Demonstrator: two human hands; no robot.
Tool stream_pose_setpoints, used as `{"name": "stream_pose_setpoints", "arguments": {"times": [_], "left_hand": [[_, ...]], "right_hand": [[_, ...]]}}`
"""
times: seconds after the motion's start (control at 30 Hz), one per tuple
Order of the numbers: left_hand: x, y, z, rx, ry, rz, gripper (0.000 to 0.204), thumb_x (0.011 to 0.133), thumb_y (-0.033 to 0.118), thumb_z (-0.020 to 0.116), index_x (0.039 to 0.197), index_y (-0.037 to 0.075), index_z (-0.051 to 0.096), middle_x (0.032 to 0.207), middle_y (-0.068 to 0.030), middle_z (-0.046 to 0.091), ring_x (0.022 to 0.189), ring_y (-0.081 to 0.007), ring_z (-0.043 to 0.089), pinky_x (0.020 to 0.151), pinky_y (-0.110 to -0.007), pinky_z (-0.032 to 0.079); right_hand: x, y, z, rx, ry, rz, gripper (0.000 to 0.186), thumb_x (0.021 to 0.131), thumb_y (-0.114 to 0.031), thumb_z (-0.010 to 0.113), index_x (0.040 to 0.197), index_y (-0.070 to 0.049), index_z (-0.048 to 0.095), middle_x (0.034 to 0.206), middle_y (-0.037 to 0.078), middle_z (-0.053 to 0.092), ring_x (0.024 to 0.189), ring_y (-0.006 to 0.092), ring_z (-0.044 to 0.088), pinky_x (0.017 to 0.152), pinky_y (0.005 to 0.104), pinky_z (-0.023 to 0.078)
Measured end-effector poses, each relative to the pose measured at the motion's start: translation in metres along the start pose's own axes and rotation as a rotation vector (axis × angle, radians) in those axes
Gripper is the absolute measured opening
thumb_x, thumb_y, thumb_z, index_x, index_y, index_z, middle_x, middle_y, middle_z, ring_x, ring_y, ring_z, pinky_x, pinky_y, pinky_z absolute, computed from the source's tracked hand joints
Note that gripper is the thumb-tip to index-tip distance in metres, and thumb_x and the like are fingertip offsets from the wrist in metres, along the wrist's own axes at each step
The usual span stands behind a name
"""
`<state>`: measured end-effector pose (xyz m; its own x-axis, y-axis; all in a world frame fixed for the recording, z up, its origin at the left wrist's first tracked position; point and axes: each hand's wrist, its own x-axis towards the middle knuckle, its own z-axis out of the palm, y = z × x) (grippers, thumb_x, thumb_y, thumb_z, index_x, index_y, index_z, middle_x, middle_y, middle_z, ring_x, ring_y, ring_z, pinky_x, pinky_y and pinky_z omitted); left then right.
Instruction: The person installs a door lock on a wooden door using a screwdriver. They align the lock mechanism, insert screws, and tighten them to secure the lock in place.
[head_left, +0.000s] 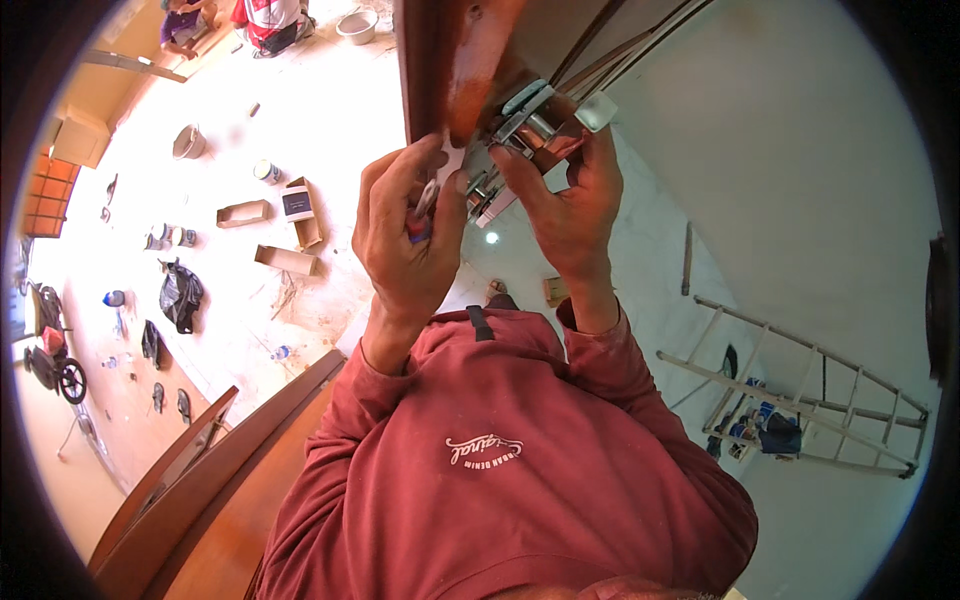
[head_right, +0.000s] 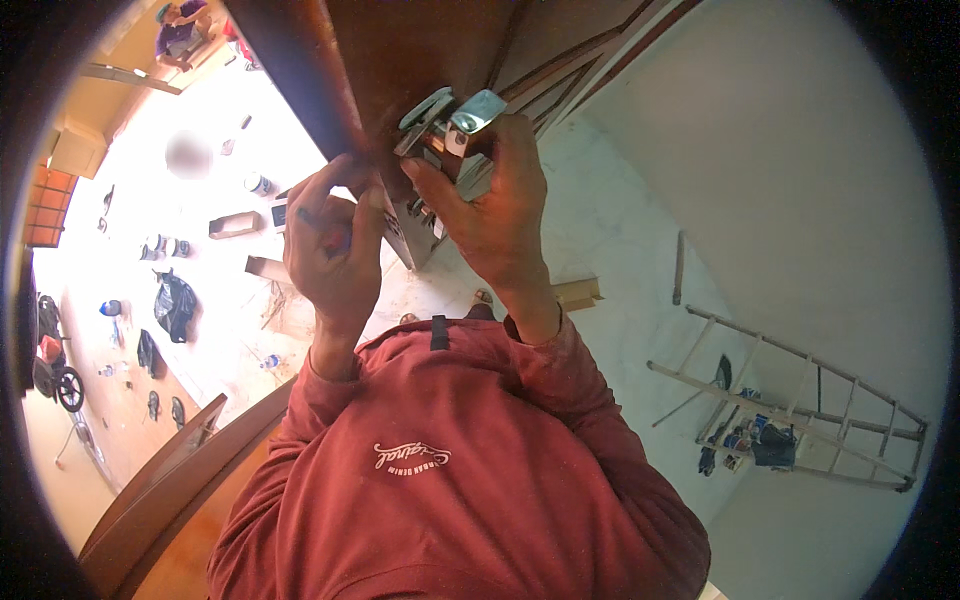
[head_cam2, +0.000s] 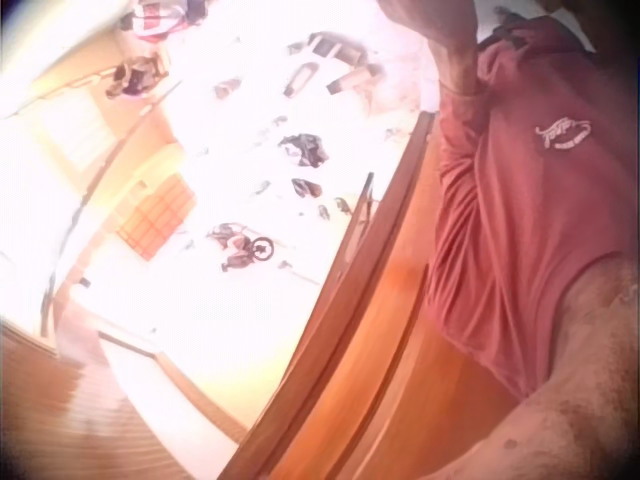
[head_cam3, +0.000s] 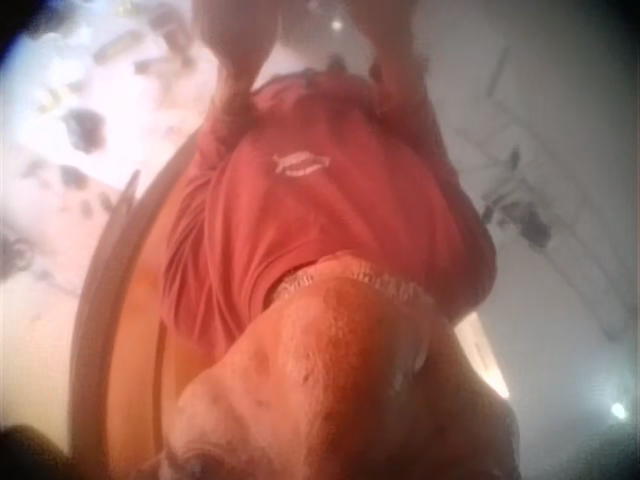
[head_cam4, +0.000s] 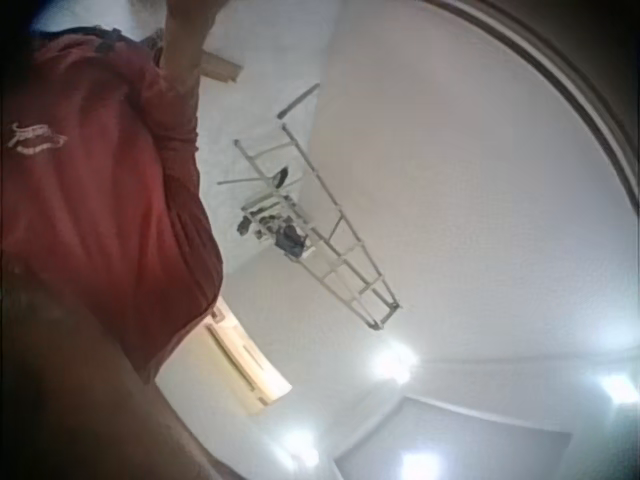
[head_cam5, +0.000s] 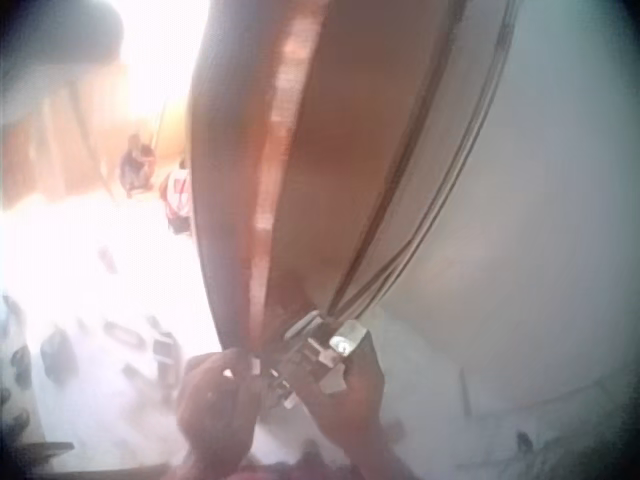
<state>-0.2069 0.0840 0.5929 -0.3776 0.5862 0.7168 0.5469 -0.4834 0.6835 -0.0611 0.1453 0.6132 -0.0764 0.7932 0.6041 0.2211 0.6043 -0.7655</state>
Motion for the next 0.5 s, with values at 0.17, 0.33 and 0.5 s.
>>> {"name": "stream_pose_setpoints", "arguments": {"times": [0.17,0.33,0.5], "left_hand": [[-0.004,0.005,-0.004,0.022,0.045,-0.013,0.042,0.084,-0.006,0.077,0.123,-0.001,0.066,0.114,-0.0156,0.064,0.079,-0.0144,0.066,0.062,-0.026,0.053],[-0.001,0.004,0.007,0.027,0.127,0.048,0.045,0.083,0.002,0.082,0.125,-0.001,0.065,0.122,-0.0141,0.058,0.088,-0.0149,0.062,0.057,-0.021,0.048],[0.003,0.003,0.012,0.144,0.215,0.073,0.065,0.081,0.012,0.087,0.137,-0.001,0.056,0.144,-0.0186,0.046,0.119,-0.0227,0.055,0.057,-0.02,0.047]], "right_hand": [[0.002,0.014,0.009,-0.094,0.086,-0.176,0.044,0.08,-0.027,0.089,0.105,-0.006,0.059,0.091,0.007,0.056,0.078,0.0193,0.055,0.071,0.035,0.046],[0.004,0.01,0.012,0.001,0.116,-0.136,0.041,0.08,-0.028,0.088,0.101,-0.006,0.06,0.088,0.006,0.054,0.074,0.0217,0.051,0.067,0.0356,0.042],[0.003,0.009,0.013,0.007,0.127,-0.12,0.043,0.078,-0.029,0.09,0.1,-0.006,0.062,0.089,0.008,0.053,0.075,0.0235,0.052,0.066,0.0366,0.043]]}}
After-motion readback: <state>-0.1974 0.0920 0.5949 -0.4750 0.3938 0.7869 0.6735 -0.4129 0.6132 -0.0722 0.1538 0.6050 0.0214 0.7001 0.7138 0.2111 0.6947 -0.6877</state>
